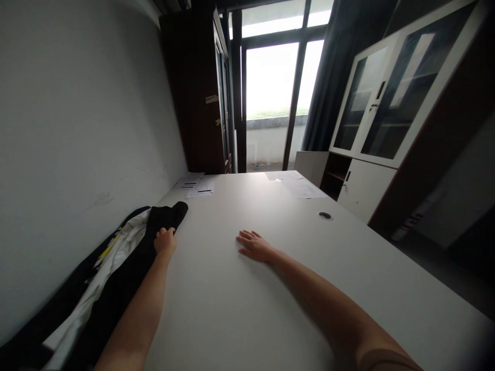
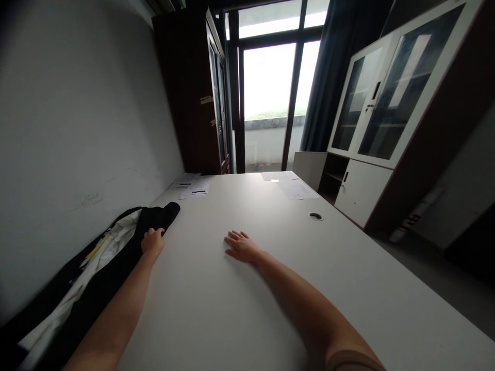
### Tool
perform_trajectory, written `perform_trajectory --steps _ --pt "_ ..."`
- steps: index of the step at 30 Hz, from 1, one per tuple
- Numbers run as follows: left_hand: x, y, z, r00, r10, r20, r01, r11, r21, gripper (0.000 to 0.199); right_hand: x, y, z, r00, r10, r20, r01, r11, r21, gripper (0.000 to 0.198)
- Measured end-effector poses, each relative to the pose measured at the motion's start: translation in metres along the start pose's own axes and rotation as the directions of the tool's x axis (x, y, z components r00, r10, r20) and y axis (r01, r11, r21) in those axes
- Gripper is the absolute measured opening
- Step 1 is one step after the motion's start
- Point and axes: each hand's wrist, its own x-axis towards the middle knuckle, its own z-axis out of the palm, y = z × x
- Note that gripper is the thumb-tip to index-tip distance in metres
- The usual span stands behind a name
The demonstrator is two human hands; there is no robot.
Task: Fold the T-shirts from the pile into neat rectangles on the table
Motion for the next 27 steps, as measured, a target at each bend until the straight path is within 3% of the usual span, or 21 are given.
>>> perform_trajectory --steps 5,8,10,13,14,15,16,18,20,22,25,27 --pt "-0.016 0.033 -0.017 0.985 0.163 -0.058 -0.167 0.983 -0.074 0.044 0.001 0.000 0.000 1.000 0.007 -0.005 -0.007 1.000 0.004 0.068" --pt "-0.037 0.072 -0.025 0.924 0.367 -0.104 -0.381 0.907 -0.180 0.042 0.002 -0.001 0.000 1.000 0.009 -0.008 -0.009 1.000 0.004 0.067" --pt "-0.057 0.100 -0.027 0.830 0.550 -0.092 -0.550 0.783 -0.290 0.041 0.002 -0.001 -0.001 1.000 0.011 -0.013 -0.011 1.000 0.001 0.066" --pt "-0.084 0.132 -0.031 0.633 0.772 -0.053 -0.702 0.543 -0.461 0.040 0.002 -0.004 -0.002 0.999 0.022 -0.027 -0.022 1.000 -0.005 0.066" --pt "-0.090 0.138 -0.033 0.590 0.806 -0.048 -0.718 0.496 -0.488 0.039 0.001 -0.005 -0.002 0.999 0.025 -0.031 -0.025 1.000 -0.006 0.066" --pt "-0.095 0.142 -0.036 0.576 0.816 -0.048 -0.724 0.482 -0.494 0.037 0.001 -0.005 -0.003 0.999 0.026 -0.035 -0.027 1.000 -0.005 0.066" --pt "-0.096 0.142 -0.039 0.596 0.801 -0.054 -0.719 0.502 -0.481 0.035 0.001 -0.005 -0.003 0.999 0.027 -0.037 -0.027 1.000 -0.003 0.065" --pt "-0.092 0.136 -0.045 0.704 0.705 -0.086 -0.668 0.615 -0.418 0.032 0.000 -0.005 -0.003 0.999 0.019 -0.037 -0.019 1.000 0.005 0.064" --pt "-0.078 0.119 -0.051 0.807 0.581 -0.111 -0.580 0.741 -0.338 0.031 0.001 -0.005 -0.003 0.999 0.012 -0.038 -0.012 1.000 0.013 0.064" --pt "-0.059 0.095 -0.053 0.879 0.467 -0.098 -0.476 0.846 -0.239 0.033 0.001 -0.004 -0.002 0.999 0.007 -0.040 -0.007 1.000 0.015 0.064" --pt "-0.033 0.057 -0.048 0.961 0.275 0.007 -0.274 0.958 -0.082 0.042 0.002 -0.002 0.000 0.999 0.012 -0.039 -0.011 1.000 0.017 0.064" --pt "-0.022 0.039 -0.042 0.967 0.198 0.161 -0.194 0.980 -0.039 0.050 0.002 -0.001 0.000 0.999 0.017 -0.036 -0.017 1.000 0.017 0.065"
